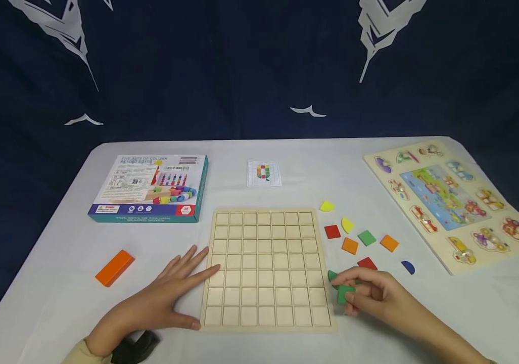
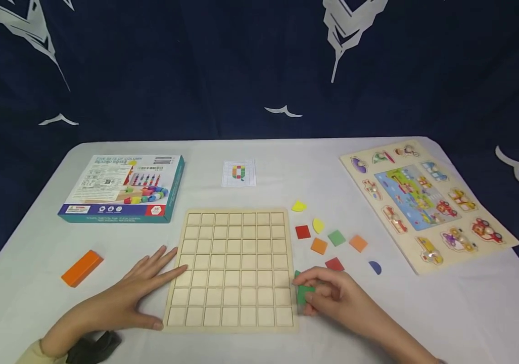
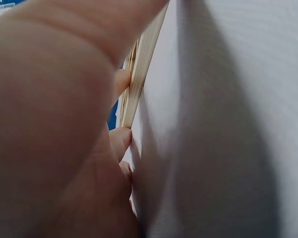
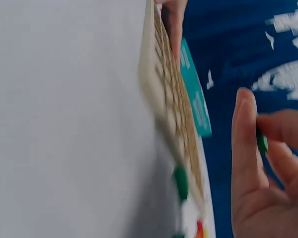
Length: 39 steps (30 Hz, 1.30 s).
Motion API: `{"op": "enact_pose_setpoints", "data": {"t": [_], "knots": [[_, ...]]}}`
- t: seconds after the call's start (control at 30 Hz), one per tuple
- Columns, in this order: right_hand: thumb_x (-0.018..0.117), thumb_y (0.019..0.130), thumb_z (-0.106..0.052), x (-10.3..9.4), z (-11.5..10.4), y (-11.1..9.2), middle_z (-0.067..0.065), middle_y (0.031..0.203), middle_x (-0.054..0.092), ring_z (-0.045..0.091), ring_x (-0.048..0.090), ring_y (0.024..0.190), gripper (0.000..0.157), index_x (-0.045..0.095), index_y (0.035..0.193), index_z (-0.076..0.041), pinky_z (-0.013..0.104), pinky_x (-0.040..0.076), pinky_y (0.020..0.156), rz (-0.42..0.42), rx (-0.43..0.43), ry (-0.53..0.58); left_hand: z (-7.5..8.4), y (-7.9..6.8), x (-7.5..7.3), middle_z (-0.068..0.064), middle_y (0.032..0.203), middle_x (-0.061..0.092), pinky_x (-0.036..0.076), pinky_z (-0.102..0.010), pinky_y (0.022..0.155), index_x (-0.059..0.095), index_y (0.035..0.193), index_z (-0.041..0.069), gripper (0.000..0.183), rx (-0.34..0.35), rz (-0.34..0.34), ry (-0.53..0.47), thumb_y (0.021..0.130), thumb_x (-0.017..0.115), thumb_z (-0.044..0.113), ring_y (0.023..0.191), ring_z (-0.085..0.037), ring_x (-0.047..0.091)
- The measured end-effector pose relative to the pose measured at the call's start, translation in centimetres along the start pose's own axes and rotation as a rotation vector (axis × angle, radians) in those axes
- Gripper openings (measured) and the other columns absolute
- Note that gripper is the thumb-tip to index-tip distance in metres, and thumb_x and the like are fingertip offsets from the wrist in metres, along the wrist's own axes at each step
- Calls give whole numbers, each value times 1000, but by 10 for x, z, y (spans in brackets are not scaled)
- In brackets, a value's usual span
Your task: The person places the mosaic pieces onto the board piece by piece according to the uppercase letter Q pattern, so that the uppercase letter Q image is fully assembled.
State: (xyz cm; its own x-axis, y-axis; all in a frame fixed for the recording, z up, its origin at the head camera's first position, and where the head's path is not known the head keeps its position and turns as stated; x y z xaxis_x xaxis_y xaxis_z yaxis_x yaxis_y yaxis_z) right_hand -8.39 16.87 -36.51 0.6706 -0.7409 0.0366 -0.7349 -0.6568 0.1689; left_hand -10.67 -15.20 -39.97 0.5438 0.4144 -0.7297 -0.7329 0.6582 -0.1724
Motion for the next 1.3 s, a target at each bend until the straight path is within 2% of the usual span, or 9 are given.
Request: {"op": "enact_pose_setpoints", "data": {"t": [0.13,0.23,0.37,0.47,0.63,0.83,1.1,1.3], "knots": [[51,91,10,7,1,19,23,84,60,21,61,71,21,51,111,15,36,54,66,77,86,-20,1,-2,6,2,156,4,-1,-57,105,29,147,33,98,-8,-6,-15,65,81,46,139,-24,-8],[56,91,4,11,5,33,23,90,61,22,62,73,22,54,110,13,36,54,67,139,150,-79,2,-3,10,2,156,5,-1,-58,105,29,147,33,97,-7,-11,-23,66,79,48,139,-26,-7],[57,91,2,14,13,50,22,100,63,28,65,80,24,58,113,11,36,54,71,183,246,-131,2,-3,11,1,156,4,-1,-59,104,28,148,33,97,-2,-18,-11,66,77,52,139,-27,-7],[59,89,4,15,15,64,18,96,65,30,66,78,24,60,112,9,36,53,71,197,277,-180,1,-1,7,-1,156,4,0,-59,105,28,148,31,98,14,-7,8,66,78,50,139,-27,-7],[65,85,3,12,20,79,12,78,61,26,64,69,16,63,101,6,33,54,65,210,285,-271,0,3,1,1,156,4,-1,-58,105,28,148,32,99,13,6,15,65,81,44,139,-25,-8],[65,84,4,15,33,79,9,74,64,23,65,68,7,66,91,3,30,54,64,195,314,-284,-1,1,3,2,156,2,-2,-58,105,27,148,33,99,2,-13,-7,66,81,43,139,-24,-9],[69,81,2,19,32,82,1,72,64,16,64,64,9,69,89,-2,27,54,62,176,256,-406,-1,1,1,2,156,1,-2,-57,105,26,148,33,100,8,-13,22,66,80,46,139,-24,-10],[71,79,3,23,28,85,-5,75,61,9,60,62,12,71,87,-6,24,52,58,169,189,-565,-2,0,1,2,156,1,-2,-57,106,26,149,32,100,6,-13,24,66,80,47,139,-24,-10]]}}
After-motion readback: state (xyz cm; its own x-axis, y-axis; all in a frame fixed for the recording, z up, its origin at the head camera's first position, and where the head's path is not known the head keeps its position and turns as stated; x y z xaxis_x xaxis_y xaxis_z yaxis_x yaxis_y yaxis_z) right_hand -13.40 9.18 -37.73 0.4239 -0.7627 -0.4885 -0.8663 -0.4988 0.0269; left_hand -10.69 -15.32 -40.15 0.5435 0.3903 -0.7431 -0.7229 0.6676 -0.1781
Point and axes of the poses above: each hand's wrist, its own y-axis towards the middle knuckle, its own x-axis out of the palm, z = x × y, the point moved 8 cm from there along y, towards the middle knuckle
